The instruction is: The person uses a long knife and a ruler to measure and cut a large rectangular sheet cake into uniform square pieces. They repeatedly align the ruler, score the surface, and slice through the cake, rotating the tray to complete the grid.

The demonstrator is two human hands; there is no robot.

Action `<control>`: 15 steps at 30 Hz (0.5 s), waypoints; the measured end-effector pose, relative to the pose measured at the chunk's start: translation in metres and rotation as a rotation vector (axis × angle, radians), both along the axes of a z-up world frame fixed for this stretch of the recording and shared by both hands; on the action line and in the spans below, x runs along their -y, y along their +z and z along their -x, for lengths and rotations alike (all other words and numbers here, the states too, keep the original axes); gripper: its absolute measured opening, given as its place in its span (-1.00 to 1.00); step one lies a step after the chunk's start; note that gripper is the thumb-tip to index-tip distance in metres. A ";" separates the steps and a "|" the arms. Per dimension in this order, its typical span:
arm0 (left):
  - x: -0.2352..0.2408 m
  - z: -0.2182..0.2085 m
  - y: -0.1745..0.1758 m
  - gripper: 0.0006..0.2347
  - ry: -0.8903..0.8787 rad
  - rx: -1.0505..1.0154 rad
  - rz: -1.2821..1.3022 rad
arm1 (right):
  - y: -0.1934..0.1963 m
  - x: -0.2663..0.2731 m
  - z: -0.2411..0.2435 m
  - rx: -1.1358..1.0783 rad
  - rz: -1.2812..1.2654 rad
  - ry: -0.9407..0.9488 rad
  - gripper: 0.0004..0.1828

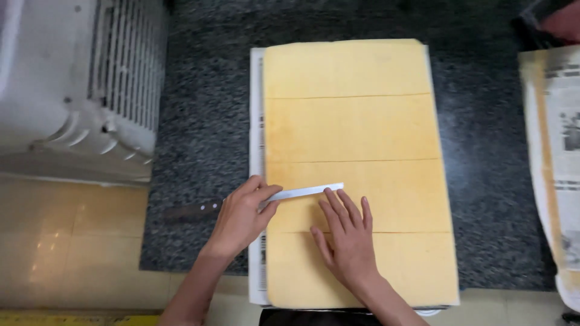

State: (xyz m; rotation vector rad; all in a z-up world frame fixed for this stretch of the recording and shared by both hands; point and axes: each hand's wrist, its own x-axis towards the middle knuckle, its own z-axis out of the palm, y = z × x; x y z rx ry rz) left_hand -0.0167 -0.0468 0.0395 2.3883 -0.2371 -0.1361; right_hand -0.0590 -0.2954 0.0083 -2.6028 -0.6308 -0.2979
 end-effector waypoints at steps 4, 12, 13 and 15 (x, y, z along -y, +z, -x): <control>-0.021 -0.004 -0.010 -0.81 0.017 -0.029 0.041 | -0.008 -0.020 0.000 -0.008 0.044 -0.012 -0.46; -0.040 -0.017 -0.024 -0.78 -0.044 -0.043 0.033 | -0.012 -0.039 -0.001 -0.031 0.079 -0.051 -0.46; -0.041 -0.019 -0.023 -0.78 -0.046 -0.043 0.036 | -0.012 -0.041 -0.001 -0.031 0.081 -0.054 -0.46; -0.041 -0.021 -0.022 -0.78 -0.040 -0.052 -0.001 | -0.011 -0.043 -0.002 -0.026 0.085 -0.056 -0.44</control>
